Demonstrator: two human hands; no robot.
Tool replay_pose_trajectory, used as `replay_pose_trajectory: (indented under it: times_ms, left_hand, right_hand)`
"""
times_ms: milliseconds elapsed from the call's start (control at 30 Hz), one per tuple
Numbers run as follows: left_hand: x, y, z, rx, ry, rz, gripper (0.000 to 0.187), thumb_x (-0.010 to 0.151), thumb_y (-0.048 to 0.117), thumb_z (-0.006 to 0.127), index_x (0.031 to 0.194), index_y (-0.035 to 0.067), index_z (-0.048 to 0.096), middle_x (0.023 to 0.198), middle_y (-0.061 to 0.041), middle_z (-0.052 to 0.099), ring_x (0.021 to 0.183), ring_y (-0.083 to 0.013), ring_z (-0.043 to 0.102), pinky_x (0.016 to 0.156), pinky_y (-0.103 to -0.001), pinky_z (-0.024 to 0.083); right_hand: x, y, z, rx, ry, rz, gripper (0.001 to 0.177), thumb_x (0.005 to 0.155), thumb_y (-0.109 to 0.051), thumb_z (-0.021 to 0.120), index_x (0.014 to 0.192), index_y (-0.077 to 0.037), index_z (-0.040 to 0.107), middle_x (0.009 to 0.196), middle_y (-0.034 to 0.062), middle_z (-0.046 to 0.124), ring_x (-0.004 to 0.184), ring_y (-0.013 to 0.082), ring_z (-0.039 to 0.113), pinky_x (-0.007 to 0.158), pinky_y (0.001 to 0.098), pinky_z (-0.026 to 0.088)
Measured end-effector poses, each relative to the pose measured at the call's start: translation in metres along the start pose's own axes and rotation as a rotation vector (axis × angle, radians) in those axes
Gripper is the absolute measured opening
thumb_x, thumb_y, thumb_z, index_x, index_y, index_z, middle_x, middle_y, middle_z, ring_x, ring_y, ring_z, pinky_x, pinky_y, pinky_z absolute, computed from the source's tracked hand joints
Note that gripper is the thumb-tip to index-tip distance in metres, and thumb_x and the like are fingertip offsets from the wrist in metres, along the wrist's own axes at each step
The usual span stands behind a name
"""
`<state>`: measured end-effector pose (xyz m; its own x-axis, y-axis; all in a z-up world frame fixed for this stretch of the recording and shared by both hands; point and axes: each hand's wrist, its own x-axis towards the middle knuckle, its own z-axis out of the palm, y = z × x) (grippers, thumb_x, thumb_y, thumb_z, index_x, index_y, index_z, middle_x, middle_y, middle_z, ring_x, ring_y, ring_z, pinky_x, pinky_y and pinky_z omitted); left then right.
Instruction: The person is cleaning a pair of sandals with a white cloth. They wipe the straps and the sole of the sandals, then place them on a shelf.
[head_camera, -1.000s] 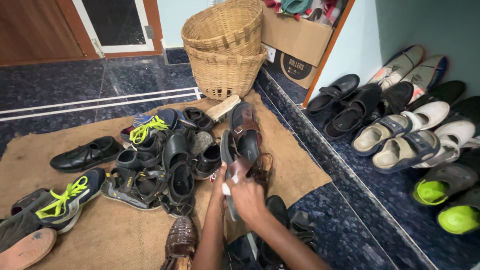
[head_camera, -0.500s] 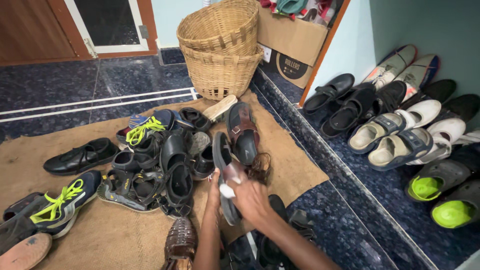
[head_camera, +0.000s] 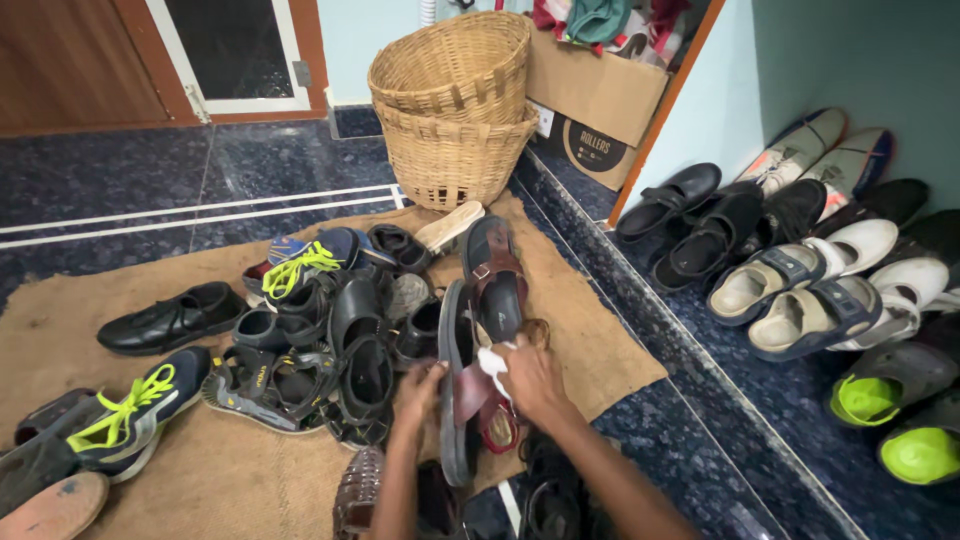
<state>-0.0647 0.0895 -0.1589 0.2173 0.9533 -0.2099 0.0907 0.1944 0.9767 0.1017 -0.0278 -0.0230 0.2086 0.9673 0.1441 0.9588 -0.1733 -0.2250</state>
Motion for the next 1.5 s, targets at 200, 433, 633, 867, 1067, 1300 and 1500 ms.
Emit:
replay_pose_trajectory:
  times_ms: [200, 433, 633, 867, 1067, 1300, 1500]
  left_hand:
    - [-0.014, 0.092, 0.025, 0.381, 0.173, 0.302, 0.075, 0.076, 0.043, 0.082, 0.138, 0.009, 0.057, 0.118, -0.021, 0.07, 0.107, -0.0366, 0.068, 0.091, -0.047, 0.053]
    - [-0.029, 0.103, 0.057, 0.473, 0.265, 0.508, 0.054, 0.087, 0.033, 0.077, 0.133, 0.01, 0.061, 0.114, -0.021, 0.067, 0.103, -0.0427, 0.063, 0.087, -0.051, 0.05]
    - [-0.032, 0.113, 0.07, 0.233, 0.185, 0.717, 0.037, 0.081, 0.016, 0.076, 0.114, 0.004, 0.067, 0.104, -0.018, 0.069, 0.099, -0.0416, 0.064, 0.084, -0.049, 0.051]
    - [-0.05, 0.104, 0.057, 0.18, 0.204, 0.801, 0.039, 0.076, -0.005, 0.071, 0.114, 0.0, 0.064, 0.106, -0.016, 0.064, 0.102, -0.0377, 0.058, 0.088, -0.044, 0.047]
    - [-0.055, 0.095, 0.048, 0.133, 0.203, 0.878, 0.047, 0.077, 0.0, 0.074, 0.124, 0.002, 0.067, 0.112, -0.015, 0.067, 0.104, -0.0369, 0.058, 0.093, -0.043, 0.047]
    - [-0.047, 0.06, 0.03, 0.019, 0.204, 0.808, 0.042, 0.089, 0.02, 0.079, 0.124, 0.001, 0.068, 0.117, -0.016, 0.069, 0.113, -0.0312, 0.061, 0.1, -0.039, 0.046]
    - [-0.052, 0.051, -0.003, -0.145, 0.025, 0.542, 0.049, 0.09, 0.028, 0.073, 0.132, 0.004, 0.062, 0.125, -0.013, 0.07, 0.116, -0.0269, 0.064, 0.101, -0.038, 0.048]
  right_hand:
    - [-0.017, 0.009, 0.005, 0.105, -0.012, -0.059, 0.047, 0.079, -0.02, 0.072, 0.126, -0.019, 0.068, 0.114, 0.0186, 0.066, 0.102, 0.0406, 0.066, 0.087, 0.0523, 0.053]
    - [0.007, 0.004, -0.053, 0.17, 0.351, 0.055, 0.05, 0.082, -0.015, 0.072, 0.131, -0.023, 0.069, 0.111, 0.0183, 0.064, 0.095, 0.038, 0.068, 0.083, 0.0488, 0.054]
    - [-0.006, -0.033, -0.103, -0.035, 0.518, -0.342, 0.051, 0.074, -0.02, 0.077, 0.124, -0.02, 0.069, 0.121, 0.015, 0.06, 0.106, 0.0378, 0.058, 0.083, 0.0488, 0.054]
    - [-0.003, -0.048, -0.101, -0.22, 0.422, -0.467, 0.041, 0.082, -0.013, 0.074, 0.122, -0.015, 0.067, 0.136, 0.0127, 0.059, 0.112, 0.0353, 0.057, 0.077, 0.0452, 0.055]
    - [-0.008, -0.05, -0.075, 0.089, 0.609, -0.355, 0.041, 0.073, -0.015, 0.077, 0.113, -0.011, 0.068, 0.125, 0.0131, 0.062, 0.106, 0.0371, 0.062, 0.082, 0.0472, 0.055]
    - [0.017, -0.018, -0.044, 0.455, 0.532, 0.578, 0.036, 0.086, -0.028, 0.081, 0.114, -0.011, 0.069, 0.108, 0.0174, 0.072, 0.105, 0.0366, 0.068, 0.092, 0.0465, 0.052]
    - [-0.012, -0.023, -0.063, 0.397, 0.661, 0.048, 0.035, 0.075, -0.014, 0.075, 0.11, -0.015, 0.071, 0.11, 0.0083, 0.072, 0.102, 0.0359, 0.067, 0.084, 0.0463, 0.053]
